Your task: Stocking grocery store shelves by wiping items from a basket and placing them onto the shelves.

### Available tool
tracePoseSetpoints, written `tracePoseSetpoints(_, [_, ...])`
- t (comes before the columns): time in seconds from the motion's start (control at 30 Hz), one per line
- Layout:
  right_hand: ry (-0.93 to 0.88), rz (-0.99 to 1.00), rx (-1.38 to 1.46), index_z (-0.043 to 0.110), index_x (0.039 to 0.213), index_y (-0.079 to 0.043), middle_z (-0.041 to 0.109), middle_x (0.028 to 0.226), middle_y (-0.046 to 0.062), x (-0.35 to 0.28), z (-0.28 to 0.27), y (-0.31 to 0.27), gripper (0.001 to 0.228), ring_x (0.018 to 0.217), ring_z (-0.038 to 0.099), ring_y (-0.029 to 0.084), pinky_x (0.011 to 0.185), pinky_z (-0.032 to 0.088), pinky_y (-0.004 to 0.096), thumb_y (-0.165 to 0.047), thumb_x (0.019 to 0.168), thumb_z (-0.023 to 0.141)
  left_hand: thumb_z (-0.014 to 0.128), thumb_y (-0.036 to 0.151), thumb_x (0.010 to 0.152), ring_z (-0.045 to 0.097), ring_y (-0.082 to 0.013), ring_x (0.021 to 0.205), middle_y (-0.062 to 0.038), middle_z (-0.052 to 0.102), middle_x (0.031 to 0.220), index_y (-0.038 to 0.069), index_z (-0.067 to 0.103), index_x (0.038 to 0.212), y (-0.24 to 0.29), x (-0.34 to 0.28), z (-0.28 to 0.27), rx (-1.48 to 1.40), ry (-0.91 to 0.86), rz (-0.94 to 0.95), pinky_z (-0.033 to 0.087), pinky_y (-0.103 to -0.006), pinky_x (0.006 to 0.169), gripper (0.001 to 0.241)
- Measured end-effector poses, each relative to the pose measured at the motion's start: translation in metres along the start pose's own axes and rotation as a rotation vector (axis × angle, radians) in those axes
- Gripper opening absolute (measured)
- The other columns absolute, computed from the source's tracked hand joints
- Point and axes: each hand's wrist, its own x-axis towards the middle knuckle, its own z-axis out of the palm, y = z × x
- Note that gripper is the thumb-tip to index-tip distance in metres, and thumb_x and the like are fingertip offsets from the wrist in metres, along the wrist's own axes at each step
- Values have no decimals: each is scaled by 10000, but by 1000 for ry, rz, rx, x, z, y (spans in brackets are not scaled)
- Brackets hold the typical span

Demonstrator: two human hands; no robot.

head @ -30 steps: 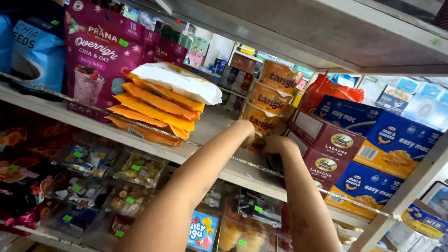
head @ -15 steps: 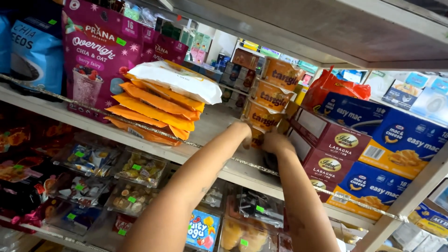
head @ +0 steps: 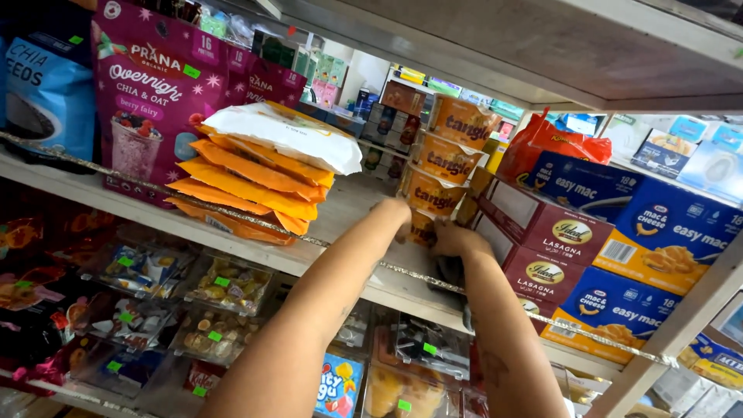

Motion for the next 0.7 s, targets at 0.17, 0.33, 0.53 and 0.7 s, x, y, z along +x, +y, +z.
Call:
tracePoseSetpoints(0.17, [-44,39,101,59,1653,-85,123,1706,173,37,7,11,1396,1551,191,389,1276,191,487,-938,665,556,571,603,905,559,-188,1139,37,671,1213,170,641,1245,6,56,7,1676,113,212,436,-466,993,555])
tracePoseSetpoints(0.33, [-154,147,113,-21,1663,-169,115,1714,108,-31,-41,-18,1345,1579,168,303,1301,141,398,-886,666,529,771,642,726,580,-223,1210,-43,628,1281,114,623,1297,0,123,13,1662,410,679,554,-569,812,792])
tracePoseSetpoints(0.53, [-130,103,39,-34,1661,-226,105,1707,77,13,-6,13,1324,1568,148,315,1297,133,432,-945,647,422,464,518,927,568,-242,1245,-20,613,1357,190,501,1392,12,12,2,-119,279,233,442,-516,1008,570])
tracePoseSetpoints(0.7, [-106,85,12,-14,1655,-214,146,1696,90,48,45,35,1294,1556,173,341,1279,179,448,-921,662,420,318,423,1028,558,-251,1261,-10,614,1383,216,470,1418,-26,-55,-13,-637,162,53,385,-505,1102,467])
